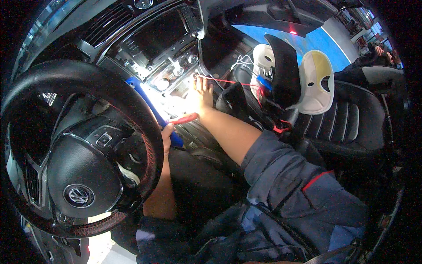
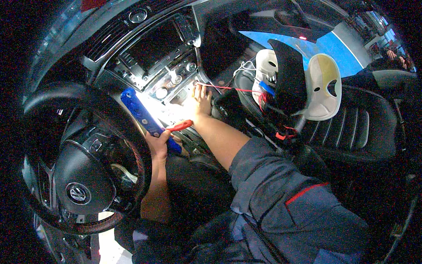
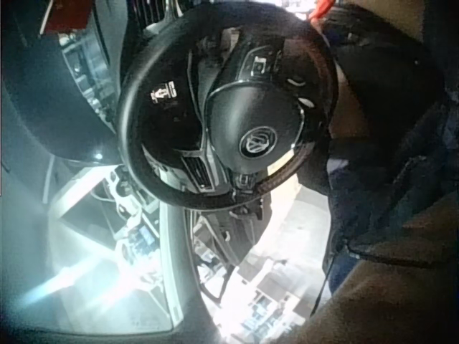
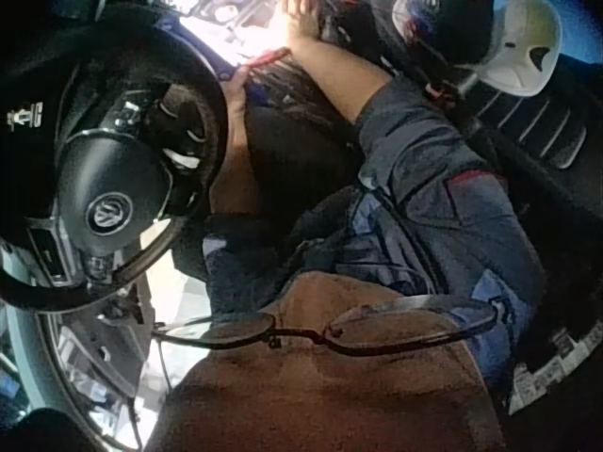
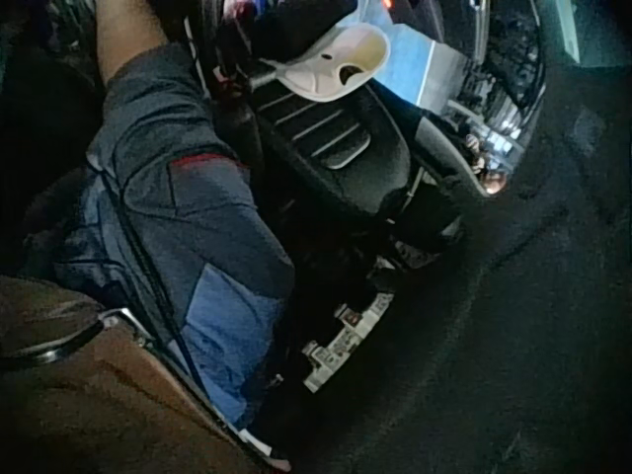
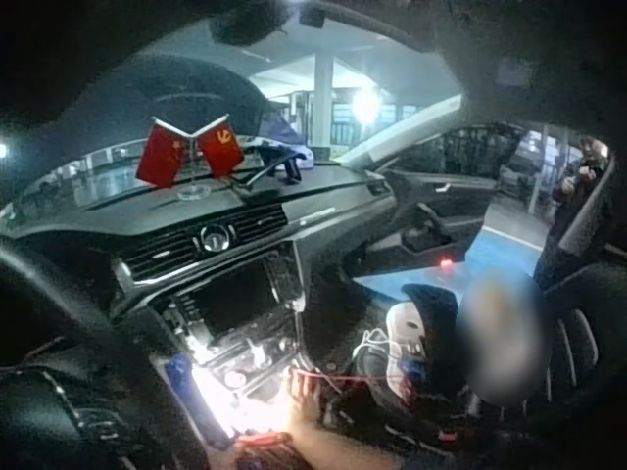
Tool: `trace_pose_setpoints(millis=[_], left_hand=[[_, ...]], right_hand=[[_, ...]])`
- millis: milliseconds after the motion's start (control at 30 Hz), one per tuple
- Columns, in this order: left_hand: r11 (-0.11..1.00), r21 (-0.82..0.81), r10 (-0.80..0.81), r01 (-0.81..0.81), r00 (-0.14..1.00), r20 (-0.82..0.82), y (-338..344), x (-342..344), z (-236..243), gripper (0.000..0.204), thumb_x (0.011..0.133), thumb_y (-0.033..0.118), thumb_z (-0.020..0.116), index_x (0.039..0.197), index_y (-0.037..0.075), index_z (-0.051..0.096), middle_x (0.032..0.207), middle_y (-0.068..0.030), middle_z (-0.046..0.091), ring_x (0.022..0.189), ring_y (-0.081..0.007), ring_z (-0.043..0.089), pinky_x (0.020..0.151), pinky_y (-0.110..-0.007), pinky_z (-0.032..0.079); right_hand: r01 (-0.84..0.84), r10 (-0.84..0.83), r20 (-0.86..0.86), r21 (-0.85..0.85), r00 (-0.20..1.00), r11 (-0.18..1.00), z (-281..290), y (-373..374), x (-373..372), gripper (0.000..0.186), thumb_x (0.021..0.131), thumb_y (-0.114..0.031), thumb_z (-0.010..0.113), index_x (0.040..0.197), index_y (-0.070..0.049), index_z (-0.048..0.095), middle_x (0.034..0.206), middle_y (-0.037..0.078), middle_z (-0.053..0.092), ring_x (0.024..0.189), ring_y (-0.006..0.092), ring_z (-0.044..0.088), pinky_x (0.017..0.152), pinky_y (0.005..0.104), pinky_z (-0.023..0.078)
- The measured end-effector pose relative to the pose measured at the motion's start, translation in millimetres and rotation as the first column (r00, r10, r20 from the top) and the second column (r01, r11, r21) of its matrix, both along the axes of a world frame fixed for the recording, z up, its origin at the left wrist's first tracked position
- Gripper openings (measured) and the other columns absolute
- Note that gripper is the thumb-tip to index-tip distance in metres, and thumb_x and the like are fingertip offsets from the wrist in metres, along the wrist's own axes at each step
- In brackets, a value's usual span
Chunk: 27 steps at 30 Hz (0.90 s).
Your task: The person works inside a car, using a portable work light and a red-handled screwdriver to connect wires and secure components in the center console area. They manipulate red and black wires and adjust parts of the dashboard while seated in the driver's seat.
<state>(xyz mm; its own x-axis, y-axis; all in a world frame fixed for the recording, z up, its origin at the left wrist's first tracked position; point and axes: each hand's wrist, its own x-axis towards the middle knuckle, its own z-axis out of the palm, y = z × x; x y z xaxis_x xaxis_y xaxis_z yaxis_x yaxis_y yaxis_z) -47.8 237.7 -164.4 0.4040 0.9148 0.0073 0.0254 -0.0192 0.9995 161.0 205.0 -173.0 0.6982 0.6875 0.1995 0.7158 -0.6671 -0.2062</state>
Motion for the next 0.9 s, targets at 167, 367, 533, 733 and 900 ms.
trace_pose_setpoints(millis=[167, 367, 533, 733, 900], left_hand=[[0.995, 0.088, 0.049, -0.043, 0.996, -0.070, -1.1, 0.4, 7.1, 0.027, 0.079, 0.005, 0.077, 0.102, -0.002, 0.064, 0.085, -0.0078, 0.071, 0.074, -0.0193, 0.069, 0.069, -0.032, 0.054], [0.998, -0.040, 0.040, -0.041, 0.999, -0.028, -2.8, -0.6, 17.5, 0.036, 0.077, 0.005, 0.077, 0.109, -0.002, 0.064, 0.091, -0.0070, 0.069, 0.079, -0.0202, 0.067, 0.075, -0.032, 0.053], [0.998, -0.032, -0.049, 0.056, 0.980, 0.193, -5.3, -2.6, 29.1, 0.069, 0.072, 0.007, 0.083, 0.134, -0.003, 0.054, 0.117, -0.0133, 0.066, 0.101, -0.0263, 0.065, 0.092, -0.036, 0.052], [0.968, 0.244, 0.104, -0.064, 0.982, -0.155, -2.4, -10.0, 33.9, 0.084, 0.069, 0.005, 0.086, 0.144, 0.001, 0.047, 0.124, -0.0129, 0.061, 0.107, -0.0274, 0.061, 0.098, -0.039, 0.050], [0.995, -0.097, -0.021, 0.021, 1.000, 0.008, -10.0, -7.8, 29.8, 0.043, 0.080, 0.001, 0.078, 0.117, 0.004, 0.055, 0.104, -0.0068, 0.056, 0.090, -0.0208, 0.060, 0.083, -0.036, 0.054]], right_hand=[[0.041, -0.063, -0.160, -0.133, 0.985, 0.990, 15.5, 0.7, -0.9, 0.080, 0.092, -0.051, 0.062, 0.155, -0.007, 0.040, 0.166, 0.014, 0.033, 0.156, 0.0334, 0.023, 0.120, 0.0643, 0.024], [0.059, -0.124, -0.253, -0.248, 0.960, 0.967, 34.1, 10.2, -0.1, 0.073, 0.096, -0.044, 0.057, 0.158, -0.010, 0.039, 0.167, 0.012, 0.031, 0.156, 0.0339, 0.022, 0.119, 0.0671, 0.022], [0.065, -0.138, -0.226, -0.302, 0.964, 0.951, 38.5, 13.3, -3.4, 0.068, 0.097, -0.043, 0.056, 0.156, -0.011, 0.043, 0.168, 0.012, 0.028, 0.154, 0.0354, 0.025, 0.118, 0.0663, 0.025], [0.010, -0.060, -0.186, -0.260, 0.981, 0.965, 50.8, 7.1, -8.4, 0.059, 0.095, -0.042, 0.059, 0.146, -0.011, 0.054, 0.159, 0.015, 0.038, 0.144, 0.0322, 0.039, 0.112, 0.0582, 0.036], [-0.189, 0.187, 0.029, 0.080, 0.982, 0.979, 61.5, -3.0, -6.7, 0.038, 0.092, -0.035, 0.066, 0.120, -0.010, 0.064, 0.126, 0.013, 0.058, 0.122, 0.0307, 0.056, 0.101, 0.0462, 0.045]])
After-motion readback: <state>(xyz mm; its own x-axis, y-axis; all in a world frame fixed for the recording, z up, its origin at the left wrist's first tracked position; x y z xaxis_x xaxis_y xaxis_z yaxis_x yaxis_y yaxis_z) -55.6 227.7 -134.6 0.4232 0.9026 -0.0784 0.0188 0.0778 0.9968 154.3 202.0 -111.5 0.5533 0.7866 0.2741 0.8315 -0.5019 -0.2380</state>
